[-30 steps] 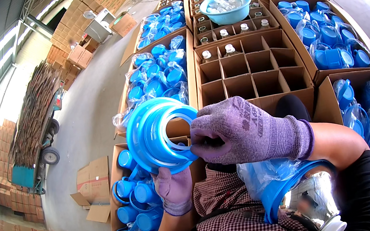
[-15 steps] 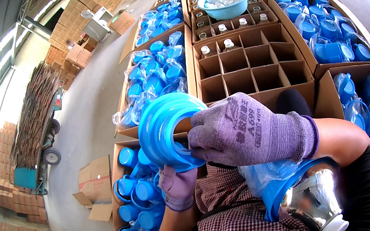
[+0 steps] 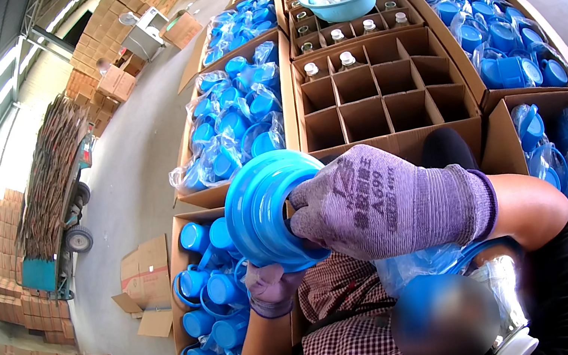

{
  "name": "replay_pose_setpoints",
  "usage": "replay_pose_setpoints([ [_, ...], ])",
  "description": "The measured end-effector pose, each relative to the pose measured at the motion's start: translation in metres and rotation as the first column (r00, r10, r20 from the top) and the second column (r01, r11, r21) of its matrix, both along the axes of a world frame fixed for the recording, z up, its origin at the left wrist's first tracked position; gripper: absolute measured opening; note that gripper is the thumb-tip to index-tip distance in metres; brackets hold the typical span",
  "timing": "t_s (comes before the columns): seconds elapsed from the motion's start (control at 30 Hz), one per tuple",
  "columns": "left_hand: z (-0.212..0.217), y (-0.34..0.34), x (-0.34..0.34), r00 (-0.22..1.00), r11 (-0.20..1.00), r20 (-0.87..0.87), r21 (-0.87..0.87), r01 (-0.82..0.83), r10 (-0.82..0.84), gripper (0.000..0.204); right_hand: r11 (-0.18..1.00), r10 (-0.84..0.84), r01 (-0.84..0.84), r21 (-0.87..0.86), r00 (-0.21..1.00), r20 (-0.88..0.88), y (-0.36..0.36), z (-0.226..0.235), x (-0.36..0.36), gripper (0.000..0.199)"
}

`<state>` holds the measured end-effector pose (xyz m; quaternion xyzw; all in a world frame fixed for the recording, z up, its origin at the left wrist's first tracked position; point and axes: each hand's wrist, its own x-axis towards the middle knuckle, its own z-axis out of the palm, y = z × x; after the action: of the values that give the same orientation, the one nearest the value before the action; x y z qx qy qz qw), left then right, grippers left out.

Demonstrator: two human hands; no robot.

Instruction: The person assembles thermoses by hand, inserting metal vacuum flasks into blue outer shells and attaching the plastic neck components.

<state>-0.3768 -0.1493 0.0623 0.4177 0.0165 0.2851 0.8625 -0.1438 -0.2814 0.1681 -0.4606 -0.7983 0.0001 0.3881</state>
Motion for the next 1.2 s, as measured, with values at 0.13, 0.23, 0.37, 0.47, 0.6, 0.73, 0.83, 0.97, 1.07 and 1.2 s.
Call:
replay_pose_setpoints([
  [0.13, -0.009, 0.001, 0.001, 0.999, 0.997, -0.022, -0.065, -0.047, 0.046, 0.070, 0.994, -0.016, 0.019, -0.110, 0.999, 0.032, 0.001, 0.001, 0.002, 0.022],
  [0.23, -0.009, 0.004, 0.002, 0.997, 1.000, 0.069, -0.012, 0.027, -0.026, 0.066, 0.976, -0.066, 0.094, -0.196, 0.987, 0.144, -0.003, 0.017, 0.002, 0.021],
  [0.37, -0.005, 0.008, -0.006, 0.996, 0.998, 0.090, -0.052, 0.030, -0.025, 0.059, 0.998, 0.001, 0.006, -0.063, 0.993, 0.114, 0.000, 0.015, 0.010, 0.021],
  [0.47, -0.001, 0.013, 0.002, 0.986, 0.995, 0.134, -0.024, 0.101, -0.097, 0.058, 0.993, -0.006, 0.027, -0.114, 0.983, 0.183, -0.016, 0.030, 0.017, 0.023],
  [0.6, -0.009, 0.011, -0.019, 0.999, 0.975, 0.049, -0.219, 0.030, -0.020, 0.059, 0.998, 0.017, -0.003, -0.065, 0.978, 0.209, -0.008, 0.012, 0.017, 0.023],
  [0.73, -0.002, 0.004, -0.009, 1.000, 0.986, -0.011, -0.165, 0.023, -0.025, 0.064, 0.999, 0.022, -0.029, 0.029, 0.980, 0.199, -0.016, 0.004, 0.025, 0.020],
  [0.83, -0.016, 0.004, -0.012, 0.879, 0.928, -0.360, 0.313, -0.201, 0.312, 0.060, 0.998, 0.008, -0.023, 0.055, 0.966, 0.258, -0.012, -0.001, 0.025, 0.016],
  [0.97, -0.017, 0.003, -0.018, 0.702, 0.582, -0.297, 0.787, -0.205, 0.648, 0.041, 0.983, 0.075, -0.049, -0.178, 0.987, 0.142, -0.005, -0.002, 0.019, 0.013],
  [1.07, -0.016, 0.004, -0.014, 0.825, 0.838, -0.308, 0.444, -0.316, 0.474, 0.042, 0.992, 0.000, 0.044, -0.121, 0.939, 0.344, -0.006, 0.009, 0.016, 0.012],
  [1.2, -0.032, 0.023, -0.032, 0.779, 0.749, -0.406, 0.652, -0.121, 0.479, 0.061, 0.994, -0.017, 0.060, -0.087, 0.903, 0.430, -0.005, 0.015, 0.014, 0.011],
])
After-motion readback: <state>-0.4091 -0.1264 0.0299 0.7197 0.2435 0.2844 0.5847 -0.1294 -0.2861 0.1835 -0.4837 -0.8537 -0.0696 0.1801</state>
